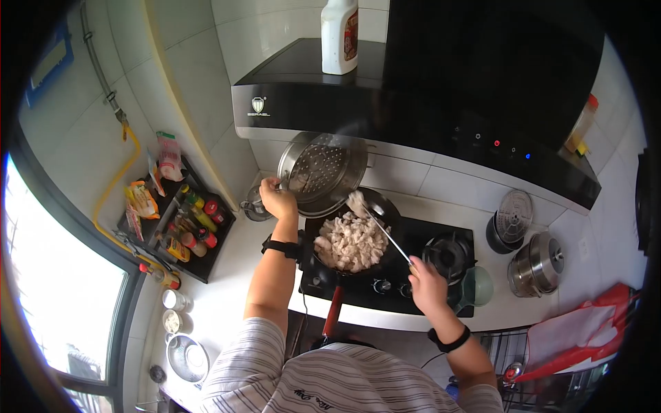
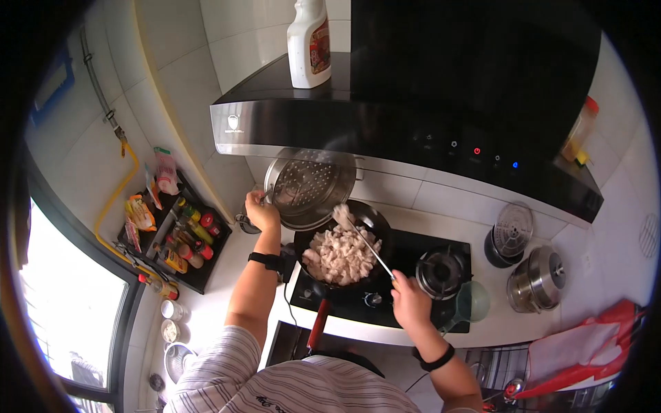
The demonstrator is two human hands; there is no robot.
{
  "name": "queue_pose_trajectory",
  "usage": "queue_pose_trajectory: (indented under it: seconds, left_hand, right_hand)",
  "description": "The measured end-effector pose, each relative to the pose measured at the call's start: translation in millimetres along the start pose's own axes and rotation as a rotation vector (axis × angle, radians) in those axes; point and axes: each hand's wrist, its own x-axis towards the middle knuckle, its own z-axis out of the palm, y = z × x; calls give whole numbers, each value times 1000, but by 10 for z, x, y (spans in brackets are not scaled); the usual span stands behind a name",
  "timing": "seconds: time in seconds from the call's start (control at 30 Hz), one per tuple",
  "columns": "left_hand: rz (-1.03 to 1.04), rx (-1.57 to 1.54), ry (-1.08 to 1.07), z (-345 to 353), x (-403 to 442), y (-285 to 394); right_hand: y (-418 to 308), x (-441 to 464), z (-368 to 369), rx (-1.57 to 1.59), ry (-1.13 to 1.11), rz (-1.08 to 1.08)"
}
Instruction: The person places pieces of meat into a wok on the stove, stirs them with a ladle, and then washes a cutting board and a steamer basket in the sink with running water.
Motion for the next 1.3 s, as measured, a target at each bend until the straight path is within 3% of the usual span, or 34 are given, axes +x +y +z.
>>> queue_pose_trajectory:
  seconds: [0.23,0.47,0.73,0.8,0.9,0.97,1.0,1.03,1.07,1.17,1.3]
  left_hand:
    - [-91,-131,-76,-162,10,-35]
    - [-129,-73,-18,-363,62,-86]
    - [-225,-466,-12,-1077,381,-793]
    - [-461,-481,-6,-1433,424,-1038]
    - [-644,-563,76,-1995,309,-1179]
    - [-817,-705,-45,-2462,209,-1743]
    - [-935,-639,85,-2601,104,-1753]
    - [-946,-622,-76,-2879,-27,-2022]
    - [-1081,-628,105,-2942,-129,-2022]
    - [-1209,-680,223,-3479,-613,-2973]
    - [-1381,-582,416,-3725,-898,-2739]
  right_hand:
    - [-450,286,551,218,71,-32]
    - [-245,98,539,26,-100,-116]
    - [236,-209,-574,-96,-167,-42]
    - [232,-324,-779,-76,-193,-10]
    - [160,-524,-899,-13,-343,147]
    - [130,-640,-813,-43,-417,166]
    - [168,-689,-699,-63,-446,167]
    - [231,-732,-550,-108,-431,107]
    - [273,-722,-410,-114,-431,114]
    - [345,-603,-67,-114,-354,80]
    - [350,-310,68,-221,-290,44]
